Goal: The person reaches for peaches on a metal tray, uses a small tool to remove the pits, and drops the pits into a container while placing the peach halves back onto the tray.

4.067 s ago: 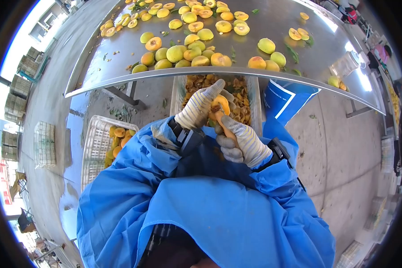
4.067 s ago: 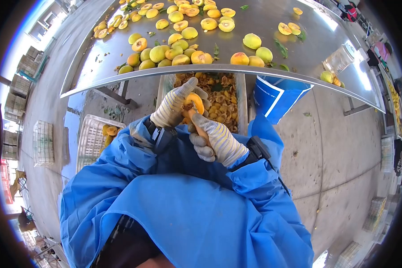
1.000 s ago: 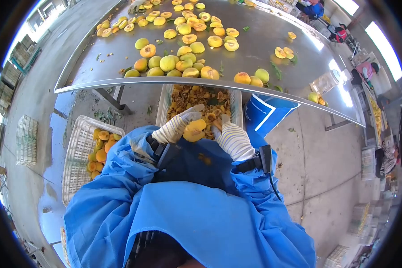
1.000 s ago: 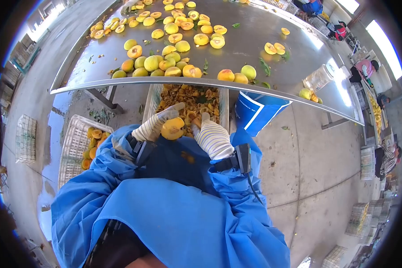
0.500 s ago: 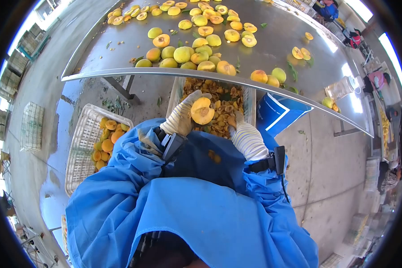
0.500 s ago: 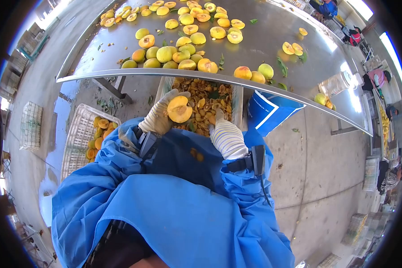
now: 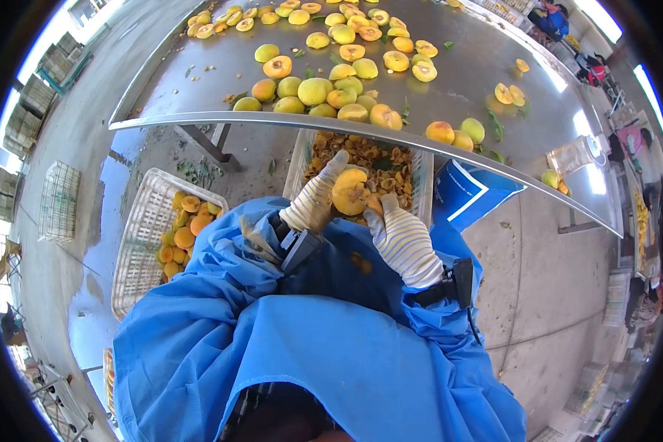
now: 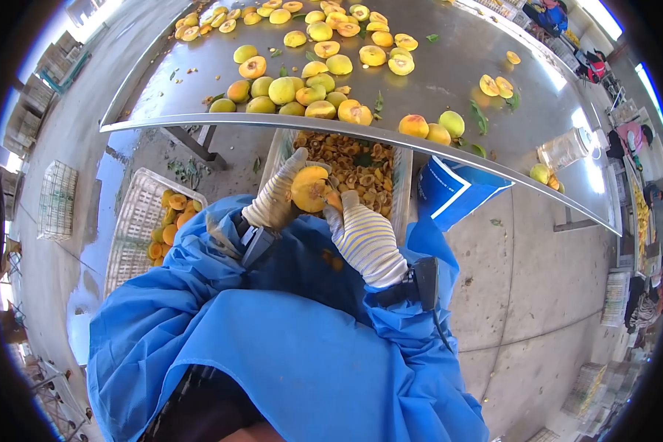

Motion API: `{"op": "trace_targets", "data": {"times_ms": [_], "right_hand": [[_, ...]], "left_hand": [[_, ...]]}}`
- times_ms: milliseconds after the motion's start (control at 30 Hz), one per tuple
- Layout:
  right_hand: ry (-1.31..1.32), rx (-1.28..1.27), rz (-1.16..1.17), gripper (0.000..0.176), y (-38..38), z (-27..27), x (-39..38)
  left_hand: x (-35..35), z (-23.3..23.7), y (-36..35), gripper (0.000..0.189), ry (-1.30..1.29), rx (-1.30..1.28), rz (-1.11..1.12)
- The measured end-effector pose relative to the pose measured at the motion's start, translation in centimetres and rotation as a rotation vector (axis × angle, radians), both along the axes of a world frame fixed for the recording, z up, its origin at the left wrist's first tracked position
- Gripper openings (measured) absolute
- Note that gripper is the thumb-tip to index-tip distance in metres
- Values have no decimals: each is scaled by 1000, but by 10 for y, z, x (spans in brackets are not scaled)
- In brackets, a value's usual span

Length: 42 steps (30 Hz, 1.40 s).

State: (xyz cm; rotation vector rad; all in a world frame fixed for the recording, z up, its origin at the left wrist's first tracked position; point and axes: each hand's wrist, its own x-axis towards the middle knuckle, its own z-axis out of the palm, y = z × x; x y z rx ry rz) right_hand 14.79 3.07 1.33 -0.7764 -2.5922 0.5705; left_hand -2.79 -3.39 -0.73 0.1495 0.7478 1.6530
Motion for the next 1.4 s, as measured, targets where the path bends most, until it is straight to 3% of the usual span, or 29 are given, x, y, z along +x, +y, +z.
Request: {"op": "trace_targets", "data": {"times_ms": [200, 400, 500, 633, 733, 800, 867, 933, 1000, 1033, 1100, 1133, 1200, 1267, 1333, 1400], "right_hand": [[-124, -121, -8, 33, -12, -4, -8], [373, -321, 123, 34, -17, -48, -18], [173, -396, 117, 43, -12, -43, -12], [47, -1460, 2, 50, -12, -9, -8], [95, -1399, 17, 45, -16, -8, -8], [313, -847, 144, 44, -9, -74, -14], [303, -937, 138, 43, -12, -74, -9], [60, -1649, 10, 43, -14, -1, -2], [188, -1685, -20, 45, -19, -8, -4], [207, -1709, -25, 45, -17, -11, -5], [228, -1765, 4, 44, -9, -12, -6], [210, -1668, 2, 44, -11, -10, -7], [179, -1477, 1, 44, -17, -5, -11], [485, -893, 113, 45, -12, -71, -25], [441, -888, 83, 45, -17, -55, -26], [48, -1455, -71, 44, -20, -4, -8]], "left_hand": [[5, 0, -1, 46, 117, -61, 45], [6, -17, 1, 45, 260, 32, 169], [6, -17, 1, 44, 272, 7, 132], [-2, -13, -1, 40, 225, 15, 45], [-3, -15, 0, 39, 259, 3, 5], [-9, -23, 5, 41, 313, -38, -51], [-14, -32, 6, 45, 356, -71, -122], [-12, -9, 3, 63, 327, -75, -175], [-1, 1, 0, 72, 355, -47, -114], [14, 7, -2, 80, 389, -64, 70], [22, -3, -2, 77, 486, 16, 163], [24, -6, -2, 76, 534, 54, 213], [22, -11, -2, 56, 457, 94, 229], [11, -22, 2, 45, 450, 79, 179], [6, -29, 3, 38, 347, -5, 134], [8, -31, 3, 39, 378, -25, 120]]}}
